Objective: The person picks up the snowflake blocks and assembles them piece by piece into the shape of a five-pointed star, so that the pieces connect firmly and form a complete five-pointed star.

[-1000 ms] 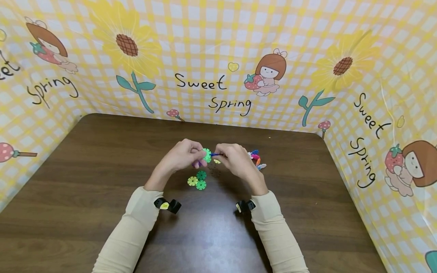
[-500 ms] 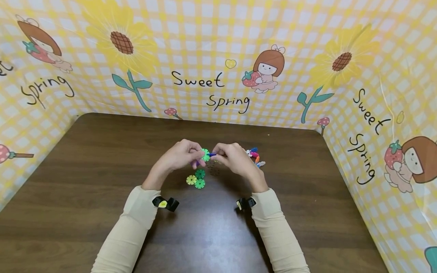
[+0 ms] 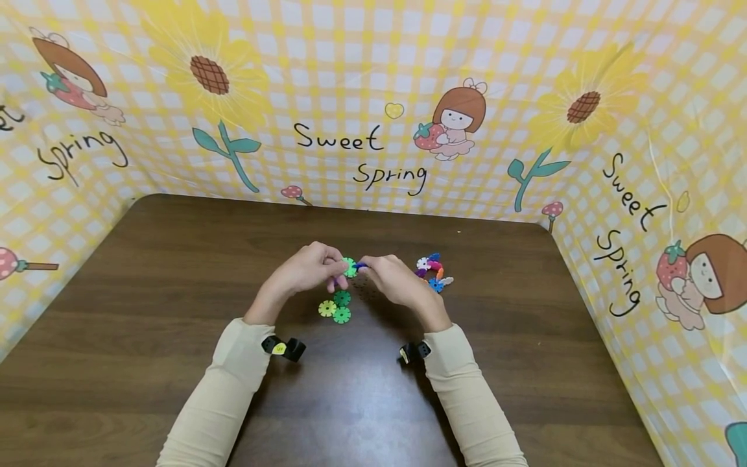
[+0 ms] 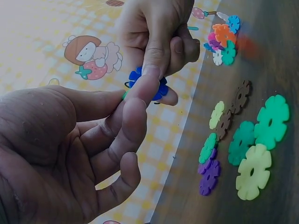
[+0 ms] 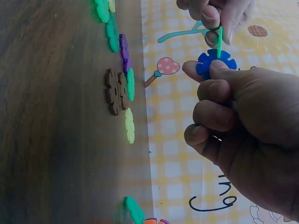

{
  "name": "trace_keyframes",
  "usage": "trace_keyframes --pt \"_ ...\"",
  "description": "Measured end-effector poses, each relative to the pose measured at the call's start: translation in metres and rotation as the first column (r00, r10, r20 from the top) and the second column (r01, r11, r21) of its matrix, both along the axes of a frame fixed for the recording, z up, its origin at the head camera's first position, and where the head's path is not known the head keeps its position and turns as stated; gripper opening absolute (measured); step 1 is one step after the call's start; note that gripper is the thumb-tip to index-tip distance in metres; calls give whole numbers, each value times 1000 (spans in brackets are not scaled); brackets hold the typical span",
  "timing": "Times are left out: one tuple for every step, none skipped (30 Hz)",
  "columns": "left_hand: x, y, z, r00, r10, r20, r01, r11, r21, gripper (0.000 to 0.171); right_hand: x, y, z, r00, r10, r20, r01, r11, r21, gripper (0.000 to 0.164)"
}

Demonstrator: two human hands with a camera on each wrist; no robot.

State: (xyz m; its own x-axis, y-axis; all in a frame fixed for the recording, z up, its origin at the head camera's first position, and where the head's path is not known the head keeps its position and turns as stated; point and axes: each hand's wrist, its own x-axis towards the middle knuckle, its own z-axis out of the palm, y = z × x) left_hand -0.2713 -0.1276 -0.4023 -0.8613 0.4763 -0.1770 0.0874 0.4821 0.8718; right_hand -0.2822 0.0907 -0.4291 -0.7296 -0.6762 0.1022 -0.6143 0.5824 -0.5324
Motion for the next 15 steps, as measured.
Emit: trace_keyframes --pt "0 -1 0 1000 -5 0 5 1000 -6 27 0 -1 0 1000 2 18 -3 1000 7 23" --pt "0 -1 -1 1000 -8 -1 8 1000 -13 27 0 -1 -1 999 4 33 -4 1000 14 23" --pt "-1 -2 -1 1000 -8 2 8 1000 -19 27 1 -2 -1 999 3 48 -4 1000 18 23" --pt "-1 -2 -2 1000 -9 4 9 1000 -27 28 1 -2 -2 998 1 58 -2 1000 23 22" --pt "-1 -3 -2 1000 -10 8 11 999 -35 28 1 -2 -3 998 -2 70 0 1000 25 21" --pt "-2 -3 -3 1000 -9 10 10 999 -41 28 0 -3 -4 997 -5 78 3 1000 28 21" --pt "-2 -3 -3 1000 -9 12 10 999 -50 27 0 -3 -5 996 -6 86 4 1000 30 21" --pt "-2 -4 -3 1000 -7 14 8 998 -57 27 0 -3 -6 996 -7 93 4 999 33 21" --pt "-3 -4 -4 1000 -6 15 7 998 -64 26 0 -3 -7 995 -6 96 3 999 37 22" --pt "-3 -5 -4 1000 -7 13 8 997 -72 26 0 -3 -8 995 -1 100 -3 999 42 21" --pt "-4 -6 -5 1000 -9 13 10 997 -77 25 -1 -3 -10 995 3 96 -8 999 50 21" --pt "-4 -6 -5 1000 -13 8 14 996 -83 25 -1 -3 -11 996 8 89 -14 998 57 22" --pt "-4 -7 -5 1000 -12 8 13 996 -88 25 -2 -3 -13 996 13 84 -19 997 68 22" --pt "-4 -8 -4 1000 -10 9 11 996 -89 24 -2 -3 -15 997 16 80 -22 997 78 22" --pt "-4 -9 -4 1000 -9 9 10 996 -91 24 -3 -2 -17 997 16 80 -23 996 90 22"
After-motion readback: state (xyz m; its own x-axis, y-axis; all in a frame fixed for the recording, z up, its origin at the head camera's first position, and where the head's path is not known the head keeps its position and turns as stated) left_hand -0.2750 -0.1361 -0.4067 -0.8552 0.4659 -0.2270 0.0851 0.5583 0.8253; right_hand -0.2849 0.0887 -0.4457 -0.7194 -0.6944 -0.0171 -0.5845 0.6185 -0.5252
